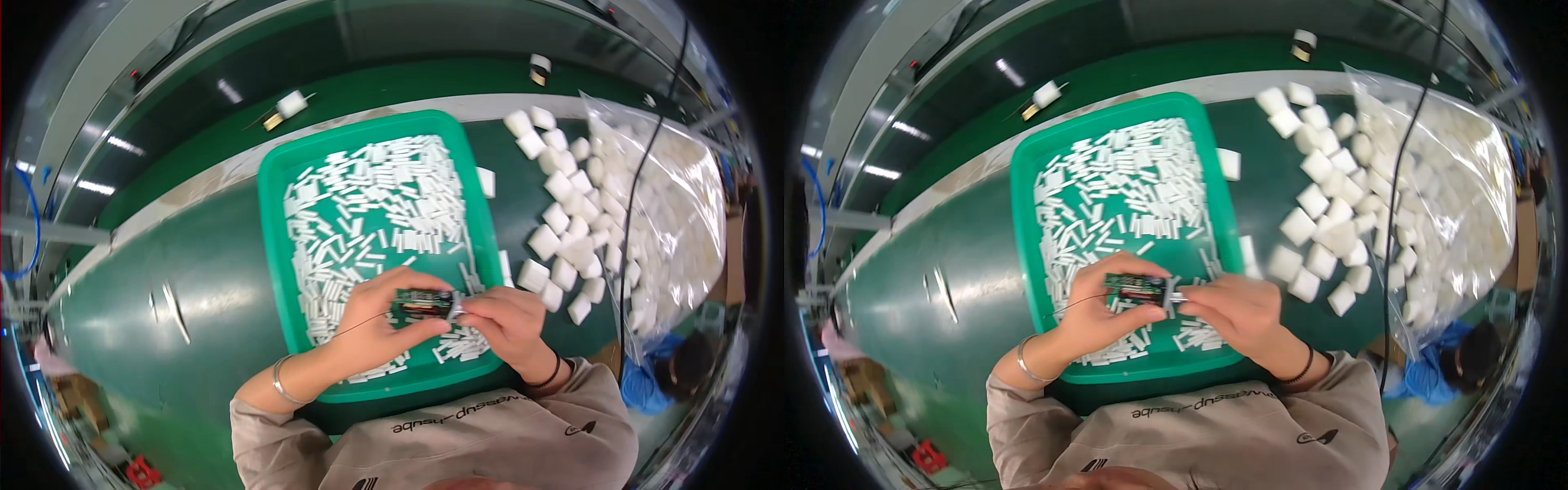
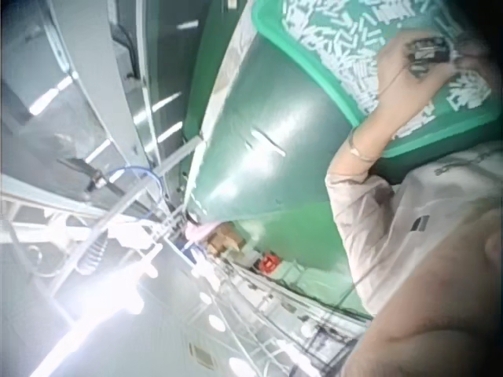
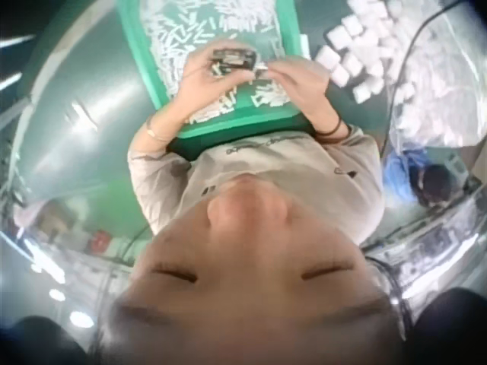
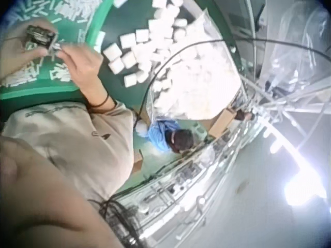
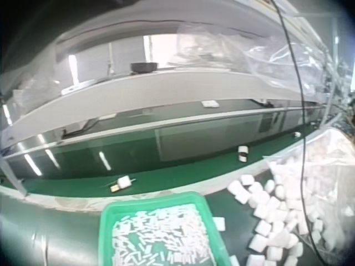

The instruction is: The person assembles electronic components by inserting small white tubes onto the wires of a circuit board and then fitting the assembly into a black plastic casing.

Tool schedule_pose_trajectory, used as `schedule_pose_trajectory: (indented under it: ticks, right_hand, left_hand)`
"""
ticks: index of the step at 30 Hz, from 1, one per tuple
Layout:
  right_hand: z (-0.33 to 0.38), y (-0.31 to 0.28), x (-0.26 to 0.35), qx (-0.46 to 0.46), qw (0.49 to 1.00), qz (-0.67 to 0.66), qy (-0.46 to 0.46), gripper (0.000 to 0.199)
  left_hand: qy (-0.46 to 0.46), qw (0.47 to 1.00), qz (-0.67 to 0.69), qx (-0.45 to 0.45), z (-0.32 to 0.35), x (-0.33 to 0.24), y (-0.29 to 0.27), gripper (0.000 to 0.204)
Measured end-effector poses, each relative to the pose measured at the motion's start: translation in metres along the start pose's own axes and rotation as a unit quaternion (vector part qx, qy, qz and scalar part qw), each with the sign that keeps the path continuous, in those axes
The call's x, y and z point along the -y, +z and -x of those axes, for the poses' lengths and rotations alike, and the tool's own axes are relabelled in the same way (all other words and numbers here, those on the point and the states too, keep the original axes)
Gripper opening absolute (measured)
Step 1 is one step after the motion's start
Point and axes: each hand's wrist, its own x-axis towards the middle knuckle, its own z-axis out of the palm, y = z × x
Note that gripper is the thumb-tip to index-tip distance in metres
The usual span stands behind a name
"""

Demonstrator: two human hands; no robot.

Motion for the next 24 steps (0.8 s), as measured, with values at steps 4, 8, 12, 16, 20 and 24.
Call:
schedule_pose_trajectory:
  ticks: [4,8,12,16,20,24]
  right_hand:
    - [0.0,-0.005,-0.004,0.023,0.997,0.039,-0.056,0.022]
    - [-0.026,-0.042,-0.024,0.007,0.97,0.239,-0.035,0.033]
    - [-0.044,-0.08,-0.062,-0.092,0.822,0.543,0.147,0.032]
    - [-0.039,-0.085,-0.08,0.033,0.788,0.541,0.291,0.029]
    - [-0.042,-0.083,-0.077,0.045,0.792,0.519,0.317,0.028]
    - [-0.04,-0.082,-0.05,-0.071,0.924,0.286,0.242,0.034]
  left_hand:
    - [-0.032,0.997,0.06,0.026,-0.001,0.004,0.003,0.034]
    - [-0.086,0.984,0.157,-0.024,-0.003,0.002,0.002,0.033]
    - [-0.077,0.987,0.124,-0.072,-0.003,0.0,-0.001,0.031]
    - [-0.063,0.992,0.09,-0.056,-0.006,0.003,0.001,0.03]
    - [-0.078,0.989,0.1,-0.071,-0.003,0.004,-0.001,0.03]
    - [-0.094,0.969,0.206,-0.094,-0.003,0.01,-0.007,0.032]
